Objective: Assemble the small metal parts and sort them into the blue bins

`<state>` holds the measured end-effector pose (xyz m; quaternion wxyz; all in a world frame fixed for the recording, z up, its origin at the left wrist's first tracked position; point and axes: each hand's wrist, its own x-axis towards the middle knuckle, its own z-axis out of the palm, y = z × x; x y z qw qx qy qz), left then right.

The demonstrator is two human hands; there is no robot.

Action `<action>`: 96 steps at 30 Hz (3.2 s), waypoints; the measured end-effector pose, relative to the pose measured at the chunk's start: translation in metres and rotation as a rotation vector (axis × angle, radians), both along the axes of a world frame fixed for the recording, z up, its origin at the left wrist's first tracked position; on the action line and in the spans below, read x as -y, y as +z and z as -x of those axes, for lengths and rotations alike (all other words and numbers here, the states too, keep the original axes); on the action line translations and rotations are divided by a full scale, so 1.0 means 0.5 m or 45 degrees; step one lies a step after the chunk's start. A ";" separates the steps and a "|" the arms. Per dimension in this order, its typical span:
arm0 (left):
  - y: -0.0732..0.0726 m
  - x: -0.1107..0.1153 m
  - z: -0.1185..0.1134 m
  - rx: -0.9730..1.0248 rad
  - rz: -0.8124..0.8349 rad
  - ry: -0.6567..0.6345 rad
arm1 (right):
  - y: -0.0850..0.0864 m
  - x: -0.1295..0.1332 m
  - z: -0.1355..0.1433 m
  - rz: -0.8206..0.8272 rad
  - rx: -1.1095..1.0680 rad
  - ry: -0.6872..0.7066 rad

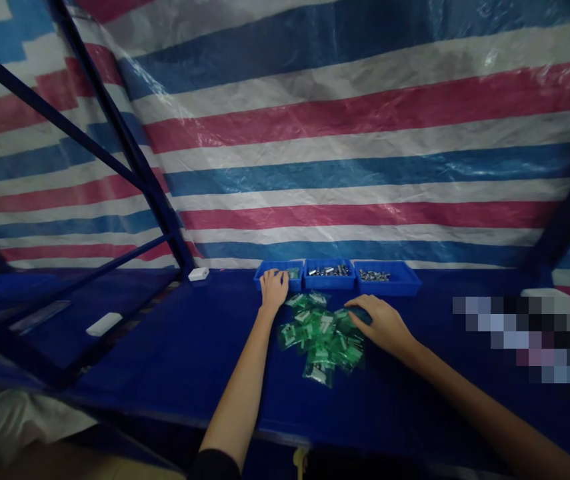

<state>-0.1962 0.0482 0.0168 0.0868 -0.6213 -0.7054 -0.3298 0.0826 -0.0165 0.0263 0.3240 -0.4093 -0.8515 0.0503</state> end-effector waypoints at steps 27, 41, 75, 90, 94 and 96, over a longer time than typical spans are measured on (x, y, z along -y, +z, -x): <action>-0.028 0.021 0.100 0.991 -0.866 0.529 | -0.004 0.005 -0.009 0.241 0.050 -0.318; -0.038 0.019 0.118 1.418 -0.980 0.373 | -0.008 0.004 0.000 0.441 -0.438 -0.256; -0.028 0.098 0.083 0.950 -0.525 0.425 | 0.018 -0.047 -0.031 1.670 -2.052 0.459; -0.011 0.136 -0.017 -0.473 -0.307 -0.240 | 0.056 -0.003 -0.004 1.830 -2.510 0.267; -0.010 0.132 -0.022 -0.632 -0.332 -0.467 | 0.062 0.025 0.016 1.853 -2.450 0.289; -0.007 0.128 -0.023 -0.679 -0.346 -0.562 | 0.059 0.033 0.024 1.871 -2.423 0.296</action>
